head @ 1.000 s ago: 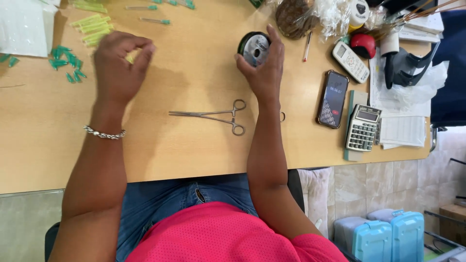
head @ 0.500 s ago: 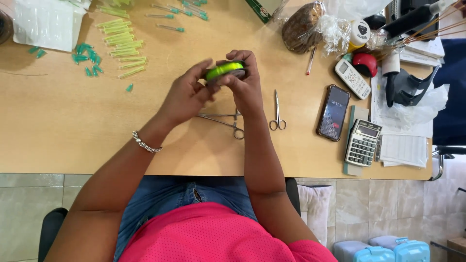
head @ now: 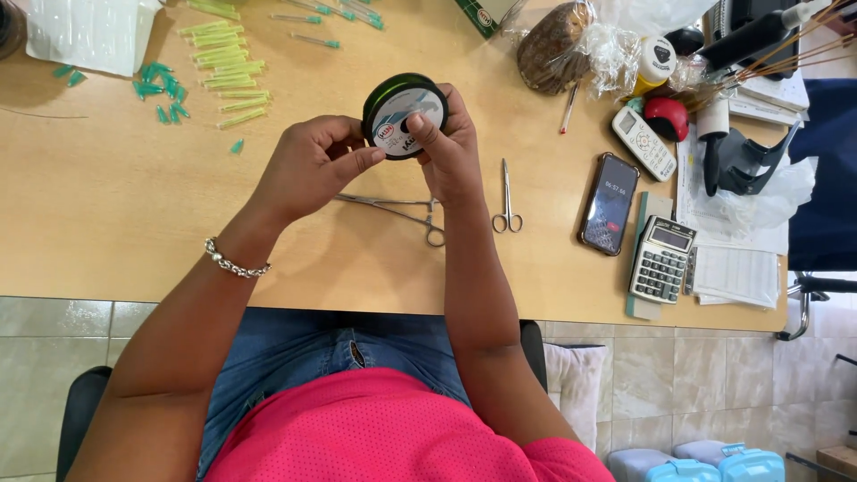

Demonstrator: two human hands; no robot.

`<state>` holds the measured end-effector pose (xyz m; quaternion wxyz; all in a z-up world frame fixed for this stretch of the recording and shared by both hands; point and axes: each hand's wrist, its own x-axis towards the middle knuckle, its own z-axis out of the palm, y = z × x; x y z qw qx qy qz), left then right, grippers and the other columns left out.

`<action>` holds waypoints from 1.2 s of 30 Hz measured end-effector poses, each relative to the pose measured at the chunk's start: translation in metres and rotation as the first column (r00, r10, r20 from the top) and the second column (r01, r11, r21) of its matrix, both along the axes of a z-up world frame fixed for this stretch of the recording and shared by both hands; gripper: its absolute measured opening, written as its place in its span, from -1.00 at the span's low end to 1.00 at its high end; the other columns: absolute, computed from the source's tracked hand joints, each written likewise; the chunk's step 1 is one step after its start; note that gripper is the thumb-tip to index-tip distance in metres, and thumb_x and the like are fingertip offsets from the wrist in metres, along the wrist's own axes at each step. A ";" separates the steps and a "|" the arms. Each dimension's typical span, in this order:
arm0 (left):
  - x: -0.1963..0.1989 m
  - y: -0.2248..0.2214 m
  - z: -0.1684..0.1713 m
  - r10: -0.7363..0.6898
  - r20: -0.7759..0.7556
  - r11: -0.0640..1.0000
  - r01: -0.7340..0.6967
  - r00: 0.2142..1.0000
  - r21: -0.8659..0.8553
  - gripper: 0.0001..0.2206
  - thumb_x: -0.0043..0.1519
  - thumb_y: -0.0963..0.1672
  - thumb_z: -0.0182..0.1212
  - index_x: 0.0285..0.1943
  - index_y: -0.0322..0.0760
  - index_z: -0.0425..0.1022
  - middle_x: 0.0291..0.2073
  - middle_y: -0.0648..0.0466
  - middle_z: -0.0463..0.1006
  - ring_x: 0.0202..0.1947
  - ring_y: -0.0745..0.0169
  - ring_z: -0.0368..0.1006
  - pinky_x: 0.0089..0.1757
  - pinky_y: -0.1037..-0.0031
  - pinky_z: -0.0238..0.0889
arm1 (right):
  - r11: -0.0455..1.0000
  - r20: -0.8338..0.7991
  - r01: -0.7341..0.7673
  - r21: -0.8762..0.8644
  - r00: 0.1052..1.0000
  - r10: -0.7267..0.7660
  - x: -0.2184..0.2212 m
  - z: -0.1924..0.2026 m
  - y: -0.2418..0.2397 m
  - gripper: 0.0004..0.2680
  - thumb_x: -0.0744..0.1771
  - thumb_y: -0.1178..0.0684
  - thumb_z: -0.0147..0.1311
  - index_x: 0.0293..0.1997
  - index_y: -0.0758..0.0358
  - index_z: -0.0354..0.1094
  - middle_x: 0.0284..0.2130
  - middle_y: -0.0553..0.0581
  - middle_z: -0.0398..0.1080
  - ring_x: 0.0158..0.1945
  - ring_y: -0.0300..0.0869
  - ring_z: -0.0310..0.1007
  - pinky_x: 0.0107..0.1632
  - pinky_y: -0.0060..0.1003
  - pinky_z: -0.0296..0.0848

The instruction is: Assembling small medical components by threading a thin wire through plastic hubs and cutting it with surgical scissors.

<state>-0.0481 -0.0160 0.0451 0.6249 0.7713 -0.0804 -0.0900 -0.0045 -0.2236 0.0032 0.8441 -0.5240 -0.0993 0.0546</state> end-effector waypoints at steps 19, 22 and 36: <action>-0.005 -0.021 -0.003 -0.166 0.030 0.986 0.165 0.986 0.036 -0.76 0.32 -0.02 0.25 0.08 -0.10 0.64 -0.67 0.30 0.20 -0.60 0.51 0.05 -0.46 0.57 -0.05 | 0.459 0.199 -0.583 0.670 0.737 0.646 0.001 0.001 -0.020 -0.61 0.33 0.00 0.32 0.13 0.26 0.11 -0.25 0.12 0.30 -0.35 -0.24 0.36 -0.32 -0.39 0.49; -0.009 0.002 0.005 -0.037 -0.014 0.997 0.038 0.999 0.064 -0.84 0.33 -0.08 0.28 -0.01 -0.14 0.70 -0.29 0.19 0.71 -0.41 0.57 0.40 -0.36 0.69 0.24 | 0.475 0.201 -0.521 0.709 0.796 0.571 0.011 -0.010 -0.040 -0.63 0.36 0.04 0.27 0.21 0.22 0.14 -0.14 0.12 0.40 -0.21 -0.19 0.51 -0.22 -0.36 0.57; -0.052 0.215 -0.062 0.248 0.259 0.928 -0.306 0.934 0.213 -0.92 0.74 -0.24 0.21 0.27 -0.44 0.59 0.09 -0.08 0.60 0.13 0.26 0.48 0.16 0.51 0.30 | 0.692 -0.440 0.516 0.505 0.843 -0.309 0.045 -0.025 -0.080 -0.49 0.21 -0.09 0.36 0.24 0.26 0.31 0.07 0.21 0.47 0.05 0.05 0.56 -0.30 -0.33 0.70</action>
